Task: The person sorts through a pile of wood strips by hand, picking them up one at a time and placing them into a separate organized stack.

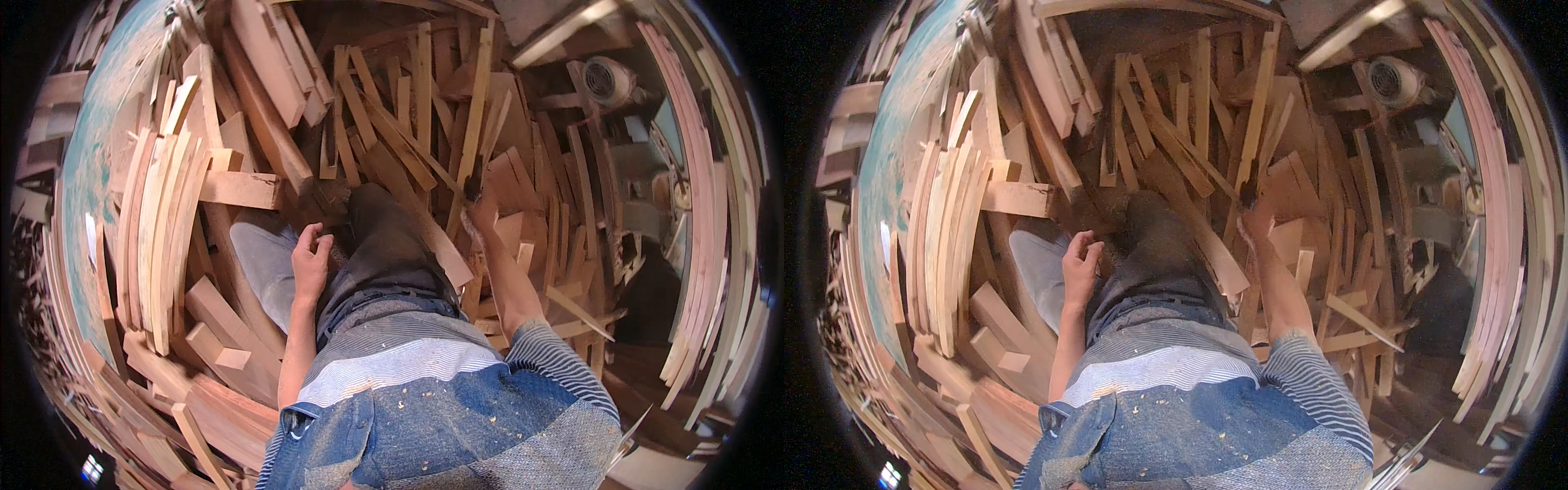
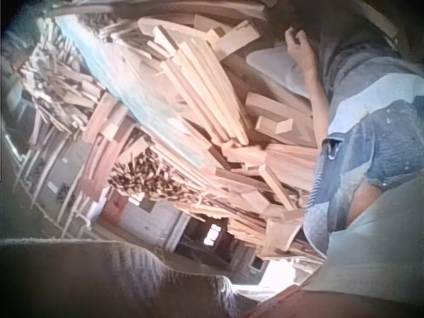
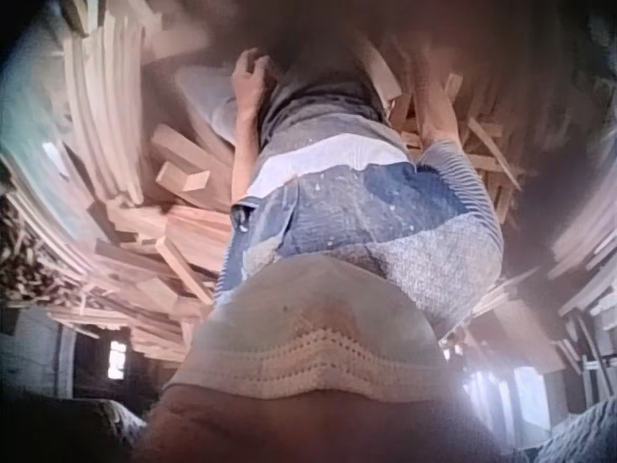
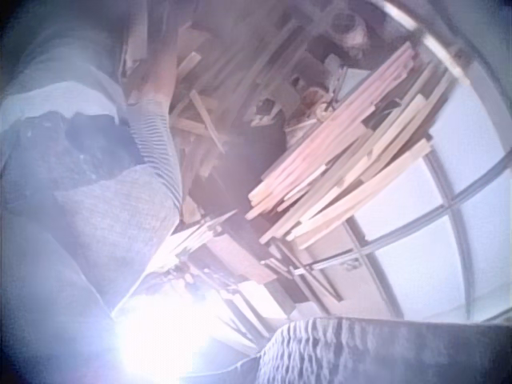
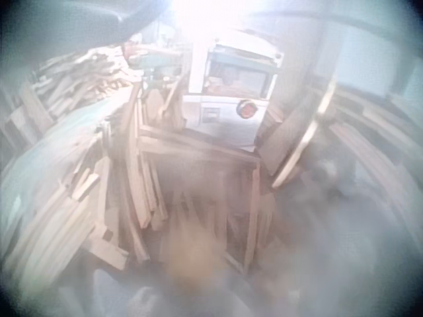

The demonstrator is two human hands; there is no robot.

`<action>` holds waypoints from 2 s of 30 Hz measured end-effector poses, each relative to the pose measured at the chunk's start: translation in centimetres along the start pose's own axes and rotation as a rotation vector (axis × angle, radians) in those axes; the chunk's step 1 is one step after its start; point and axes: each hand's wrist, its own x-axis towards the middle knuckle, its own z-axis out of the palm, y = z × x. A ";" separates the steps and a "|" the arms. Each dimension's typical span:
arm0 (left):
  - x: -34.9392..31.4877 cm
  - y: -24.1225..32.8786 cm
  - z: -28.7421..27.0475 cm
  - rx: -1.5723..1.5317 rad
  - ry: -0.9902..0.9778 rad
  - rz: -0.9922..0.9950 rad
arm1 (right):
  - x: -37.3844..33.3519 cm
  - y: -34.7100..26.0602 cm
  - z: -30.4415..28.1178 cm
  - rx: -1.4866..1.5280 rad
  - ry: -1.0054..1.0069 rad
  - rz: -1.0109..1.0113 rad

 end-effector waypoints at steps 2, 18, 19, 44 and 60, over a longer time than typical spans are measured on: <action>0.0 -0.4 0.1 0.037 0.021 0.028 | 1.5 -2.7 -2.8 0.152 0.071 -0.163; -0.1 0.6 0.4 0.234 0.048 -0.021 | 10.4 -6.5 7.4 -0.340 -0.486 -0.039; 0.1 0.7 0.5 0.239 0.031 -0.028 | 9.7 -5.9 6.8 -0.325 -0.518 -0.042; 0.4 -1.0 0.4 0.190 0.055 0.214 | -5.1 -7.4 -2.5 0.618 -0.350 -0.085; -0.4 -0.6 -1.0 0.083 0.016 0.246 | 1.1 -66.3 -3.8 0.641 -0.494 -0.766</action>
